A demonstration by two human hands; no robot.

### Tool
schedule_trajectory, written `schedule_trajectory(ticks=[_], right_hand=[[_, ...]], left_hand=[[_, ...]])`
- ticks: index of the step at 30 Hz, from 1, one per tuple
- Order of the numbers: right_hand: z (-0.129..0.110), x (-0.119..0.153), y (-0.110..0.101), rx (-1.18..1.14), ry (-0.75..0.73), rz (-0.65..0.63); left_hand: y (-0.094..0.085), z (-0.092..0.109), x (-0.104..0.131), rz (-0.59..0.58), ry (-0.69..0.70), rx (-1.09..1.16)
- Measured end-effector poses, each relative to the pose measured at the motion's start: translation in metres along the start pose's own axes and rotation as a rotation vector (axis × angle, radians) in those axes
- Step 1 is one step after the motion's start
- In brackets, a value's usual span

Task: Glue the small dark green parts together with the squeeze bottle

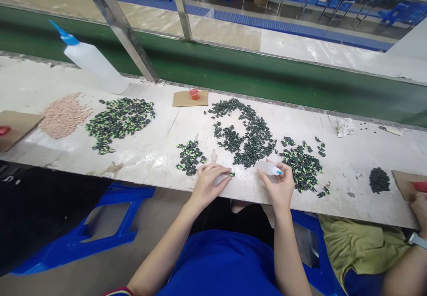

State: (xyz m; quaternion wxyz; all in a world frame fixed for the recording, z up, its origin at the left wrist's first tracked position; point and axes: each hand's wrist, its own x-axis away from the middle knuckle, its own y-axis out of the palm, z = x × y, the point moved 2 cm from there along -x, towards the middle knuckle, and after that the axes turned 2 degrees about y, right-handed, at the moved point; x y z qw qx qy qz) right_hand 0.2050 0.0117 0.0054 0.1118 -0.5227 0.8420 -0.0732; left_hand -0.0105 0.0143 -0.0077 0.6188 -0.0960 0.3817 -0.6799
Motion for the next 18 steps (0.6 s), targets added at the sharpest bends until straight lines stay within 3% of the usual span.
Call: schedule_trajectory(ticks=[11,15,18], right_hand=[[-0.004,-0.004,0.005,0.458,-0.195,0.126],[-0.01,0.001,0.007,0.449,-0.23,0.195],[-0.02,0.02,0.009,0.39,-0.391,0.322]], left_hand=[[0.005,0.0,0.0,0.04,0.033,-0.053],[0.006,-0.002,0.0,0.039,0.015,-0.033],[0.005,-0.004,-0.001,0.106,-0.002,0.015]])
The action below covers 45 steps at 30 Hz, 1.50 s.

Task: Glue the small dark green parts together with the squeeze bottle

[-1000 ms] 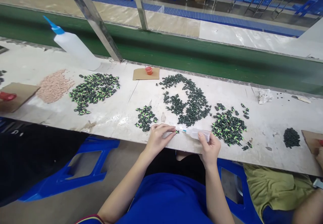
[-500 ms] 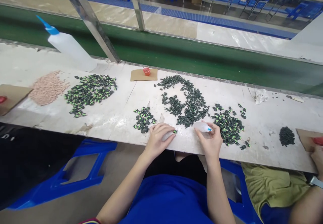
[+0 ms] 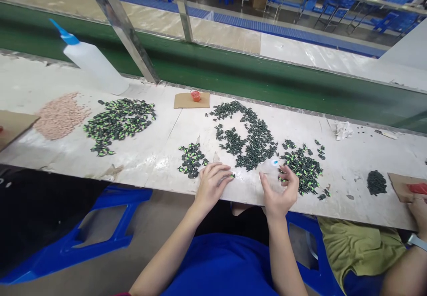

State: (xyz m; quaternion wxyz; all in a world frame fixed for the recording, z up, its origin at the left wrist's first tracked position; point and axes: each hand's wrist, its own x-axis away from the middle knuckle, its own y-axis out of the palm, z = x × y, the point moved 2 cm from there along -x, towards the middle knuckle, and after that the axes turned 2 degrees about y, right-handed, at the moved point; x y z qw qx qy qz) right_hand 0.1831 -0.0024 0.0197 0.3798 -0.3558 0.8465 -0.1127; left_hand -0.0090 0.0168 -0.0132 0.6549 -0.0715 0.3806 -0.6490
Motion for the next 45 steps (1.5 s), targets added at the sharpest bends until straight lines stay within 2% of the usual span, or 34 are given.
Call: schedule_trajectory(ticks=[1,3,5,6,11,14,17,23,30,34,38,42,45], right_hand=[[-0.006,0.006,0.0,-0.034,-0.057,0.003],[-0.017,0.016,0.007,-0.117,-0.129,-0.164],[-0.024,0.022,0.022,-0.151,-0.107,-0.344],[-0.025,0.023,0.031,-0.131,-0.071,-0.395],[-0.023,0.015,0.062,0.015,0.006,-0.457],[-0.021,0.012,0.062,-0.009,0.015,-0.462],[-0.024,0.013,0.053,-0.145,0.06,-0.45],[-0.032,0.024,0.041,-0.537,0.355,-0.648],[-0.033,0.028,0.033,-0.649,0.535,-0.674],[-0.034,0.027,0.025,-0.732,0.491,-0.663],[-0.035,0.029,0.018,-0.792,0.447,-0.586],[-0.033,0.034,0.014,-0.816,0.482,-0.522],[-0.031,0.034,0.011,-0.826,0.505,-0.522]], left_hand=[[-0.001,-0.001,0.0,0.027,-0.008,0.024],[-0.002,-0.003,-0.001,0.076,-0.039,0.077],[-0.004,-0.005,0.0,0.125,-0.103,0.124],[-0.005,-0.006,0.0,0.151,-0.14,0.142],[-0.007,-0.007,0.003,0.214,-0.216,0.203],[-0.007,-0.007,0.003,0.212,-0.21,0.226],[-0.006,-0.007,0.002,0.213,-0.209,0.241],[-0.007,0.002,0.004,0.175,-0.192,0.293],[-0.009,0.02,0.012,0.227,-0.202,0.325],[-0.014,0.033,0.01,0.218,-0.17,0.332],[-0.021,0.047,0.008,0.2,-0.113,0.287],[-0.024,0.058,0.008,0.189,-0.012,0.194],[-0.024,0.061,0.007,0.155,0.015,0.182]])
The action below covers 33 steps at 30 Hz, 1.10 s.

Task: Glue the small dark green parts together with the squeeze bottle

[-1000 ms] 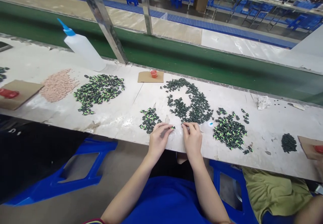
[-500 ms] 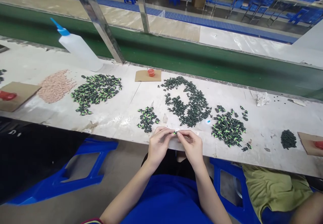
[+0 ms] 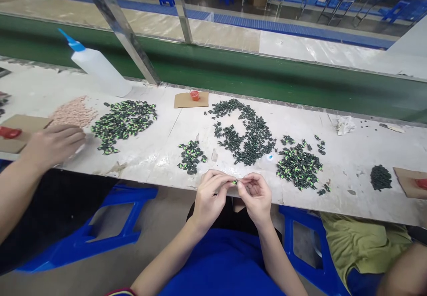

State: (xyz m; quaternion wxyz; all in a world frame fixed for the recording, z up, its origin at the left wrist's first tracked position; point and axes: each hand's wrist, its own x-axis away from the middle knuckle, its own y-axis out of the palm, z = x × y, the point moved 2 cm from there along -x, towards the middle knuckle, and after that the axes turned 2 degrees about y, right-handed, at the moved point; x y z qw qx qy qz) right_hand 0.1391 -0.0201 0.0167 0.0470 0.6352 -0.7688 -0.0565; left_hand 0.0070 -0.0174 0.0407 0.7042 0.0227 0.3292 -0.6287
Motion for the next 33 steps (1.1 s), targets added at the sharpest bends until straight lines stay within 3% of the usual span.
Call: schedule_trajectory(ticks=[7,13,21,27,30,33], right_hand=[[-0.008,-0.005,-0.013,-0.025,0.047,-0.14],[-0.005,-0.005,-0.021,-0.018,0.097,-0.117],[0.008,-0.006,-0.017,-0.045,0.071,-0.103],[0.01,0.0,-0.035,0.083,-0.013,-0.101],[-0.001,0.002,-0.059,0.306,-0.121,0.033],[-0.013,-0.005,-0.09,0.556,-0.259,0.344]], left_hand=[[0.002,-0.002,-0.006,-0.117,0.037,-0.006],[0.002,-0.001,-0.008,-0.189,0.151,-0.04],[0.0,-0.001,-0.009,-0.203,0.283,-0.132],[0.015,-0.001,-0.001,-0.367,0.267,-0.131],[0.023,-0.005,0.002,-0.45,0.208,-0.186],[0.014,-0.018,-0.005,-0.36,0.156,-0.354]])
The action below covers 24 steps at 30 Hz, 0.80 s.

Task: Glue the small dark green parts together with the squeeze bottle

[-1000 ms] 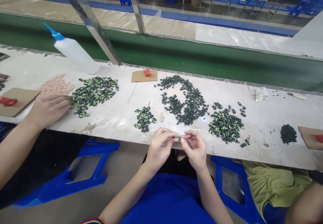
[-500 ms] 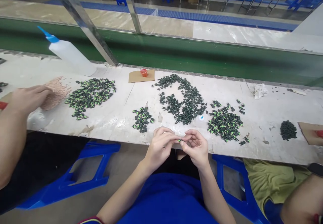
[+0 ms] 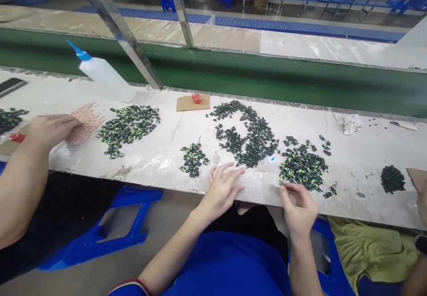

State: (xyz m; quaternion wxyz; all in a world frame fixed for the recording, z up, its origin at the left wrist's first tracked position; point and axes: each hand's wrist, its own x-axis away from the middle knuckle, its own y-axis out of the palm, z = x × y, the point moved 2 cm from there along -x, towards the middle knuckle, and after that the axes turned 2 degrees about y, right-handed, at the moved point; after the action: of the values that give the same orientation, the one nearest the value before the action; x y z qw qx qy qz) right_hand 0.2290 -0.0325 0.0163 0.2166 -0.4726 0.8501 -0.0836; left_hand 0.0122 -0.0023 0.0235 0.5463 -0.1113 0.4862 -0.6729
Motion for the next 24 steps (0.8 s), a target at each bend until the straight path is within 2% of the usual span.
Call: schedule_trajectory(ticks=[3,6,9,13,18,20,24], right_hand=[[0.006,-0.02,-0.015,0.232,-0.098,0.202],[0.004,-0.03,-0.011,0.445,-0.242,0.275],[0.0,-0.028,0.01,0.502,-0.318,0.152],[0.0,-0.022,0.038,0.471,-0.299,-0.022],[0.001,-0.026,0.048,0.329,-0.222,-0.072],[-0.001,-0.025,0.046,0.196,-0.162,-0.126],[-0.001,-0.018,0.039,-0.049,0.05,-0.22]], left_hand=[[-0.017,-0.027,0.0,0.186,-0.064,-0.203],[-0.03,-0.05,0.001,0.211,-0.077,-0.316],[-0.031,-0.066,0.0,0.17,-0.072,-0.336],[-0.026,-0.08,-0.005,0.13,-0.022,-0.309],[-0.026,-0.078,-0.01,0.115,0.039,-0.193],[-0.024,-0.068,-0.01,0.072,0.062,-0.121],[-0.011,-0.047,-0.006,-0.023,0.086,-0.013]])
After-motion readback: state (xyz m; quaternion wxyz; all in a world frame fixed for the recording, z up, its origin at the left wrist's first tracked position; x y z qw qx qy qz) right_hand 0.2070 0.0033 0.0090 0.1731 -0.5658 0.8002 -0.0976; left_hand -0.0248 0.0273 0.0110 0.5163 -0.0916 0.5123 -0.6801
